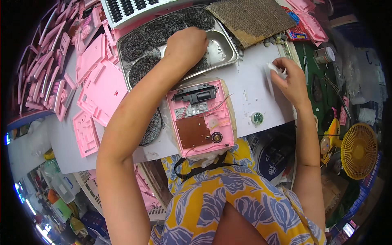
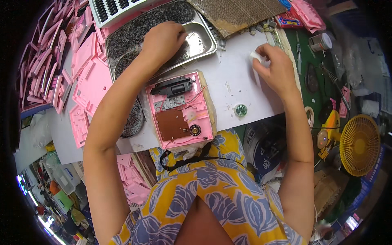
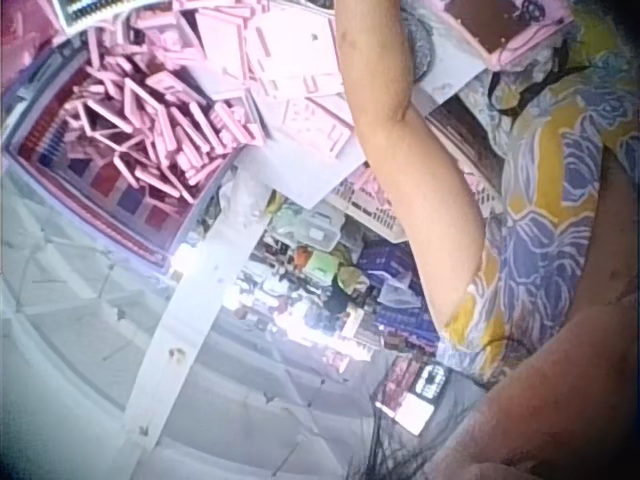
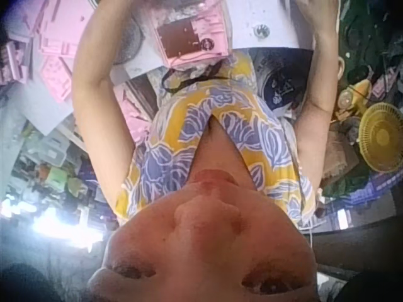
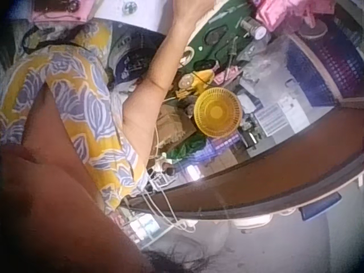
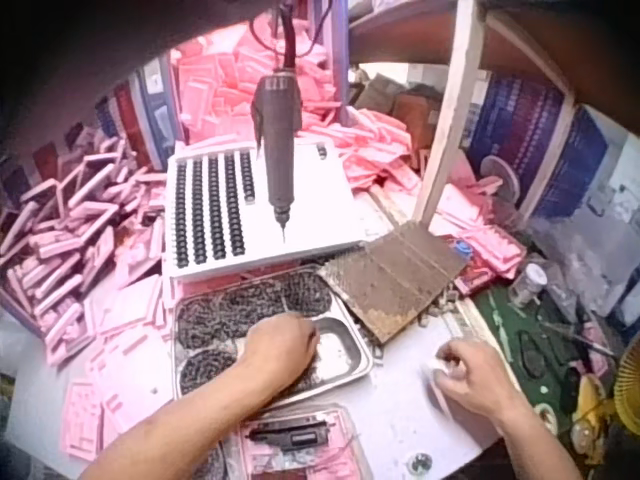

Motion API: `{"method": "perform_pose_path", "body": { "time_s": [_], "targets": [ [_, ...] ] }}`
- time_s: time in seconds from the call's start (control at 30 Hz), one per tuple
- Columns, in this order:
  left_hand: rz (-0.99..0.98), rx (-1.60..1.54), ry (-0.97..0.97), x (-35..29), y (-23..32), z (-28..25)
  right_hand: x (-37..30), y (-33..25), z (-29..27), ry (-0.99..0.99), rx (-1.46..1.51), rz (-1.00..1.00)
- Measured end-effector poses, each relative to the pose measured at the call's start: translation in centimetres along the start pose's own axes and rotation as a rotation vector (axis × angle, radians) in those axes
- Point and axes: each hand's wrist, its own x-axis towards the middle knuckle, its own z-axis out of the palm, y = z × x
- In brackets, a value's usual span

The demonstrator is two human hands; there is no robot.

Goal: Assembling the internal components of a pink toy device by soldering wires and fastening screws with an electric screwdriver.

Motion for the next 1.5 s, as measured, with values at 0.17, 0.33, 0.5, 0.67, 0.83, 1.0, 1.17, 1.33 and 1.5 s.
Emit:
{"method": "perform_pose_path", "body": {
  "time_s": [0.17,0.33,0.5,0.67,0.83,1.0,1.17,1.33,1.5],
  "targets": [
    [0.113,0.197,-0.072,2.5,1.6,1.9,-2.6,-2.7,-1.1,-0.010,0.120,0.028],
    [0.109,-0.080,0.151,-4.1,2.2,-2.8,-5.0,-6.7,-2.0,-0.025,0.334,-0.041],
    [-0.352,-1.190,-0.078,-16.9,7.1,-7.9,-7.8,-11.0,-1.1,-0.135,0.647,-0.171],
    [-0.718,-2.018,-0.064,-21.9,8.4,-4.3,-7.3,-13.8,0.2,-0.144,0.683,-0.392],
    [-0.693,-2.212,-0.019,-23.0,8.6,-2.9,-7.7,-14.1,0.4,-0.137,0.598,-0.418],
    [-0.685,-2.187,-0.019,-22.8,9.1,-2.8,-8.2,-14.1,-0.3,-0.105,0.536,-0.416],
    [-0.561,-1.846,-0.056,-22.2,10.4,-3.3,-9.2,-14.0,0.0,-0.016,0.448,-0.438],
    [-0.623,-1.933,-0.048,-21.7,10.3,-3.3,-9.5,-12.7,-0.5,-0.020,0.549,-0.428],
    [-0.619,-1.947,-0.101,-21.3,10.6,-2.9,-9.6,-13.0,-0.4,-0.045,0.460,-0.449]
  ]
}}
